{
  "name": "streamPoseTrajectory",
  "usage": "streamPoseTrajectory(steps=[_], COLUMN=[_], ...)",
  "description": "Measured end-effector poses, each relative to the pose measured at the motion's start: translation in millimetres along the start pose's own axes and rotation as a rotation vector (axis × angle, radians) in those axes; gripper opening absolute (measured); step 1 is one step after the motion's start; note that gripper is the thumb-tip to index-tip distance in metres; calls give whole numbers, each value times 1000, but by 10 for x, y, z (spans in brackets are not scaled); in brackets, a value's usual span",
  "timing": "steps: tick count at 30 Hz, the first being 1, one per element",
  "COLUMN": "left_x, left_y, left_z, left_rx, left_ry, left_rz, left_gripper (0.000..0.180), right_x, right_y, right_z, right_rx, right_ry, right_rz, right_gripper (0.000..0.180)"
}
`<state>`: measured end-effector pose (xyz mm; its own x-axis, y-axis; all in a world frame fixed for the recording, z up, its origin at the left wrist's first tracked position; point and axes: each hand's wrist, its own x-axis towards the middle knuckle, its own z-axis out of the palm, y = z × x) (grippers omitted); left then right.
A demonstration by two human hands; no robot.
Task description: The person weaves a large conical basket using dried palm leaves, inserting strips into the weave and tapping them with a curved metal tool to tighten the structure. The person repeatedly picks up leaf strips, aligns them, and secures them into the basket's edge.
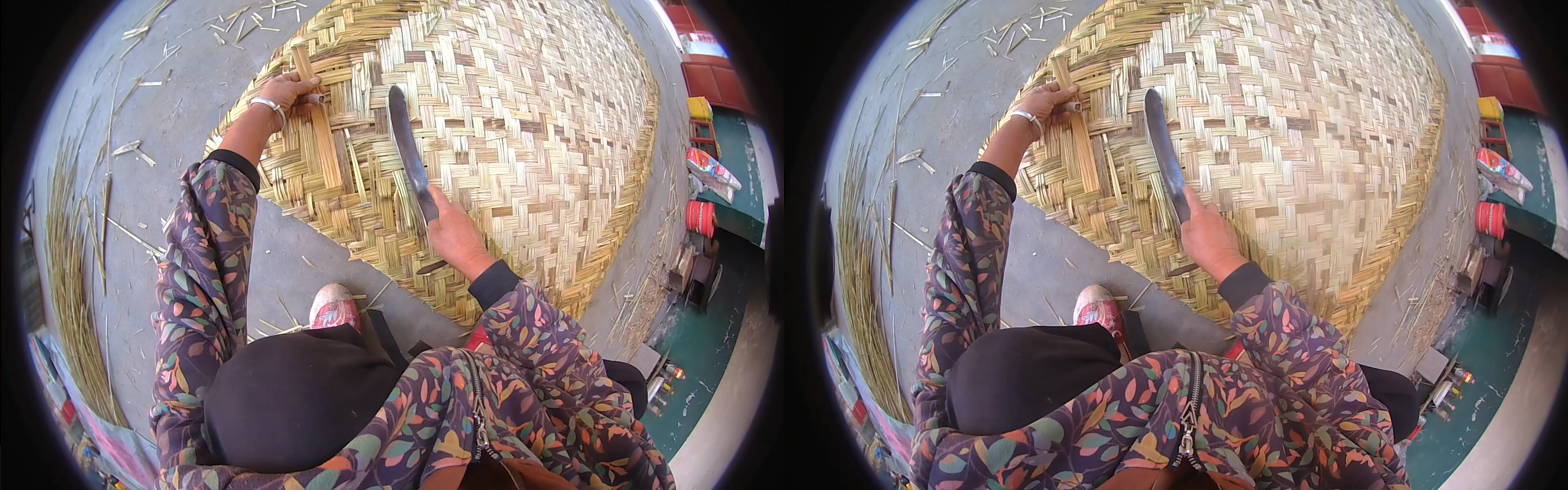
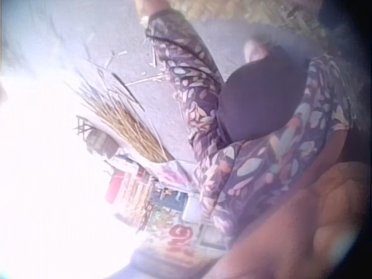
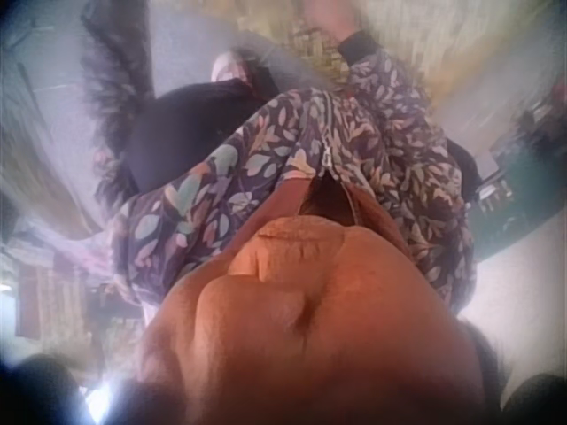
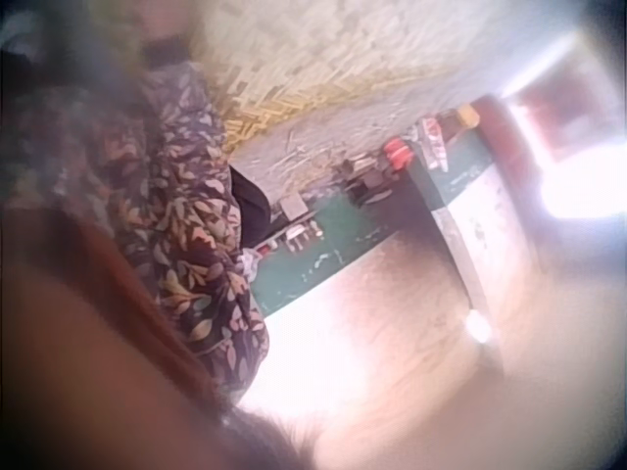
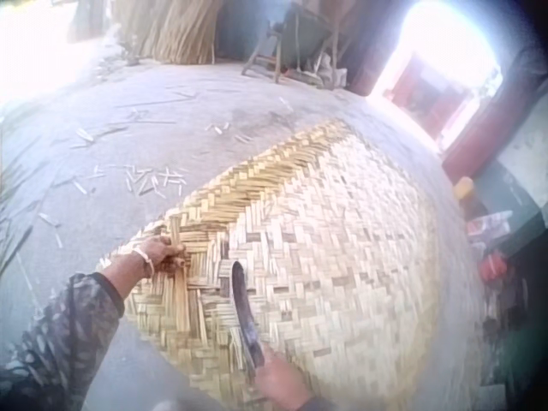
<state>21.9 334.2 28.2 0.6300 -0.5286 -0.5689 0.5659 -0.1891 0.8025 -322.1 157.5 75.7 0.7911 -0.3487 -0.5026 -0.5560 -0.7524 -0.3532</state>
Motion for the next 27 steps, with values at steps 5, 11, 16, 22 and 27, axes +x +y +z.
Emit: streamPoseTrajectory(steps=[5,11,16,22,27], left_x=[52,59,27,-23,-49], left_y=[-83,-95,-95,-113,-180], left_z=[35,100,137,100,157], left_rx=[95,107,137,116,119], left_ry=[-48,30,62,57,104], left_rz=[-60,-55,-37,22,-8], left_gripper=[21,21,21,20,21], right_x=[183,90,91,119,215], right_y=[92,-154,-291,-153,8], right_z=[77,-45,-120,-6,9], right_rx=[295,128,47,102,222], right_ry=[89,12,-75,45,62], right_rz=[63,121,152,17,14], right_gripper=[58,73,77,60,21])
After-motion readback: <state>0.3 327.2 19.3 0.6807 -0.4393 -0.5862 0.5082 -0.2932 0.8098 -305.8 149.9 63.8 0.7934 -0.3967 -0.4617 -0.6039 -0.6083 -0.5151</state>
